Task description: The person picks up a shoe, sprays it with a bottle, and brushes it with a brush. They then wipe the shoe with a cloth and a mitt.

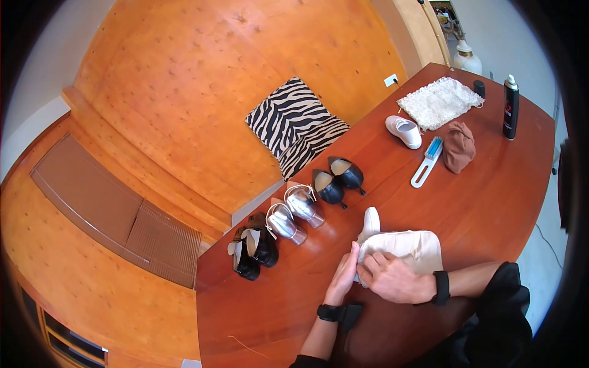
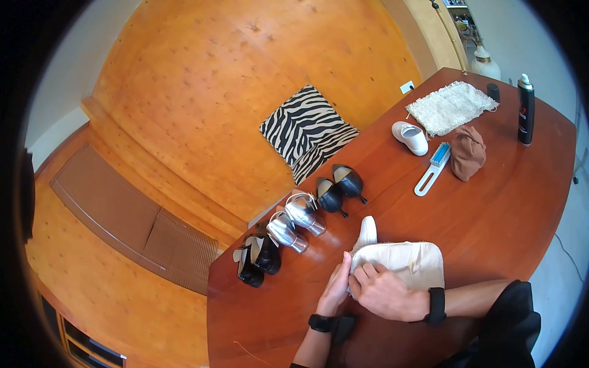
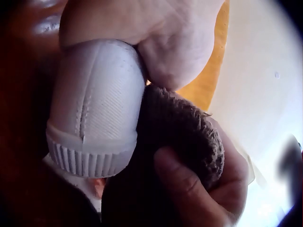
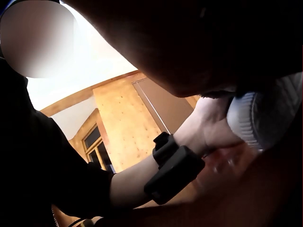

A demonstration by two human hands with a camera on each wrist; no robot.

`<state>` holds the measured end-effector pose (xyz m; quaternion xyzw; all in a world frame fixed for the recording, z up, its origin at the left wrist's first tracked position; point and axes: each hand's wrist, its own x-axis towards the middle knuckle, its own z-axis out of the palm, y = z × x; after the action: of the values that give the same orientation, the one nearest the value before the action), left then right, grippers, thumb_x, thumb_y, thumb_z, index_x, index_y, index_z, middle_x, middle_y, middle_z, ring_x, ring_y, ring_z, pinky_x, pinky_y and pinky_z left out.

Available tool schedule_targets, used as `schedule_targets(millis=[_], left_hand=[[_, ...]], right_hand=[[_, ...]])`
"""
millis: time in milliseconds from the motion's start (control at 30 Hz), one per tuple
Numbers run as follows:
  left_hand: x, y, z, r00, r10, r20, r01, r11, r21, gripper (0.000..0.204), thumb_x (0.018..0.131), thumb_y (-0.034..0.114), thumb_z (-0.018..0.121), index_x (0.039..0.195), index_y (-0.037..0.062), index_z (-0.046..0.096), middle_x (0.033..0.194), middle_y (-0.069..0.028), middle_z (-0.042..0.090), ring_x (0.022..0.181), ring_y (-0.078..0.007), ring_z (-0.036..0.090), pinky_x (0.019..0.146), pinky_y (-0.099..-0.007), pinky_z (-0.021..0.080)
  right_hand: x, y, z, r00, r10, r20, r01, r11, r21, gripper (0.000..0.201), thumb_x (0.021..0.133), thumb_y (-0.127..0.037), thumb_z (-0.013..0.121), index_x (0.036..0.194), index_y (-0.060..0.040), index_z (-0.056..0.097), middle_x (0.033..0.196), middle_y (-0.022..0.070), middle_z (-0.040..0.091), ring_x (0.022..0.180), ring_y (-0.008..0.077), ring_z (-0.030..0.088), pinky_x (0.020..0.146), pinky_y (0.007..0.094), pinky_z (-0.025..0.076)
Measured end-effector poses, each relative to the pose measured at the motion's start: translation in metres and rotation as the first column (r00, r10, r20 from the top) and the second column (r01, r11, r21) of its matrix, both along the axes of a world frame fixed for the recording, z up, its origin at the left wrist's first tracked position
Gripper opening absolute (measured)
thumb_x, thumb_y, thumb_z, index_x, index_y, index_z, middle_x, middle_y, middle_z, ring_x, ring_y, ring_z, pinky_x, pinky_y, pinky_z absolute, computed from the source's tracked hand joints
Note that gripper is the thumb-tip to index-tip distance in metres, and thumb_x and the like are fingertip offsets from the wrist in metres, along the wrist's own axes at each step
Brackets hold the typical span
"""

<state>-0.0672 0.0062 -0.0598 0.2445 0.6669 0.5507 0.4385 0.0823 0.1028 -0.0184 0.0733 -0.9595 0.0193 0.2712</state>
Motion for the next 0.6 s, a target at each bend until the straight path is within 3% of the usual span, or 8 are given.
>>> schedule_targets(millis=[200, 300, 533, 600], left_hand=[[-0.001, 0.001, -0.001, 1.000, -0.010, 0.021, 0.010, 1.000, -0.011, 0.063, 0.096, 0.053, 0.028, 0.117, -0.0022, 0.052, 0.107, -0.0079, 0.058, 0.094, -0.0124, 0.056, 0.080, -0.0262, 0.047], [0.008, 0.002, 0.011, 1.000, 0.006, 0.023, -0.006, 1.000, 0.003, 0.064, 0.097, 0.052, 0.026, 0.119, -0.0030, 0.050, 0.110, -0.0087, 0.057, 0.097, -0.0131, 0.055, 0.083, -0.0273, 0.046], [0.007, 0.003, 0.005, 0.990, -0.071, -0.119, 0.066, 0.997, -0.042, 0.071, 0.096, 0.055, 0.019, 0.124, -0.0032, 0.047, 0.114, -0.0097, 0.056, 0.102, -0.0152, 0.052, 0.092, -0.0301, 0.039], [0.007, 0.002, 0.005, 0.982, -0.107, -0.154, 0.094, 0.992, -0.089, 0.072, 0.096, 0.056, 0.018, 0.124, -0.0029, 0.047, 0.113, -0.0098, 0.056, 0.103, -0.0154, 0.052, 0.092, -0.0301, 0.038]], right_hand=[[-0.006, 0.008, -0.006, 0.998, 0.038, 0.051, -0.033, 0.995, -0.091, 0.032, 0.070, -0.014, 0.058, 0.098, 0.0027, 0.059, 0.088, 0.0105, 0.051, 0.084, 0.0240, 0.053, 0.069, 0.0329, 0.049], [-0.010, 0.017, -0.008, 0.998, 0.061, -0.031, -0.065, 0.992, -0.111, 0.031, 0.068, -0.013, 0.059, 0.097, -0.0011, 0.061, 0.088, 0.0095, 0.051, 0.085, 0.0235, 0.053, 0.069, 0.0329, 0.050], [-0.021, 0.053, -0.001, 0.990, -0.112, -0.083, 0.103, 0.988, -0.116, 0.033, 0.066, -0.009, 0.060, 0.098, -0.0098, 0.064, 0.090, 0.0072, 0.051, 0.087, 0.0231, 0.051, 0.069, 0.0330, 0.048], [-0.020, 0.057, 0.002, 0.983, -0.163, -0.086, 0.153, 0.982, -0.107, 0.024, 0.071, -0.013, 0.058, 0.094, -0.0090, 0.065, 0.086, 0.0075, 0.050, 0.087, 0.0227, 0.050, 0.073, 0.0326, 0.044]])
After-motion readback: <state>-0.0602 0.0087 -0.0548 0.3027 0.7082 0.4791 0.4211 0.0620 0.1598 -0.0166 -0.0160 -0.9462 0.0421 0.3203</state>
